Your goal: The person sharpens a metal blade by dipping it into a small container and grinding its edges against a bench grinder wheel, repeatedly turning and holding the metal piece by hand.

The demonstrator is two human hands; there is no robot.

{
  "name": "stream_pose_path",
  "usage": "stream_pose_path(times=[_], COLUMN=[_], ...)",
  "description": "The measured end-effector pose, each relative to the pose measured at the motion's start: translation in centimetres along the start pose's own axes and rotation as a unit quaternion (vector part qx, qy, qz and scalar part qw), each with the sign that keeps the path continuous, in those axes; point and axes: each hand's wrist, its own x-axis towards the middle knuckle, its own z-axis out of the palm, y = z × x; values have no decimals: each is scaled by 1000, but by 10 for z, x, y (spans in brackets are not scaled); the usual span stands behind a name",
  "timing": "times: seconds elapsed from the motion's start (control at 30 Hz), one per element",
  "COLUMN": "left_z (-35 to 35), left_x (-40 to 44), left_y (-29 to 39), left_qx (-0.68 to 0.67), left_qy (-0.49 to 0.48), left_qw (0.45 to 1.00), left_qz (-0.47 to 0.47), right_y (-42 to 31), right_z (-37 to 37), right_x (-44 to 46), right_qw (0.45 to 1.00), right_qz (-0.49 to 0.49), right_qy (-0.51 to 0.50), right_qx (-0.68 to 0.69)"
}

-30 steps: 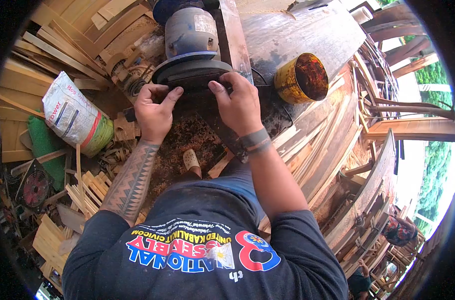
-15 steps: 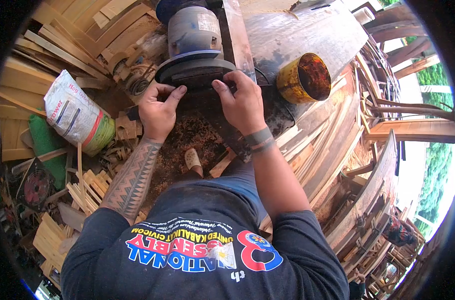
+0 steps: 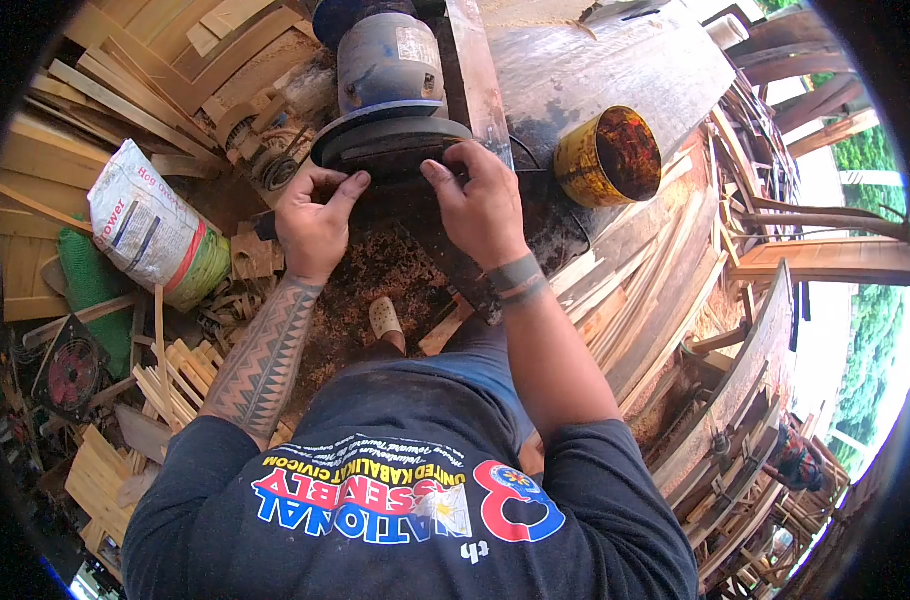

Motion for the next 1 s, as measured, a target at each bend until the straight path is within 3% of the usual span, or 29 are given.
stream_pose_path(times=[0.43,1.0], left_z=[-15,-11], left_x=[-1,3], left_y=[-5,2], left_qx=[13,24], left_qy=[10,4], left_qw=[999,1000], left_qz=[-28,18], right_y=[-11,-9], right_z=[11,10], right_x=[-1,-4], right_qw=[1000,1000], right_qz=[9,24], right_qy=[-24,-1], right_qx=[4,0])
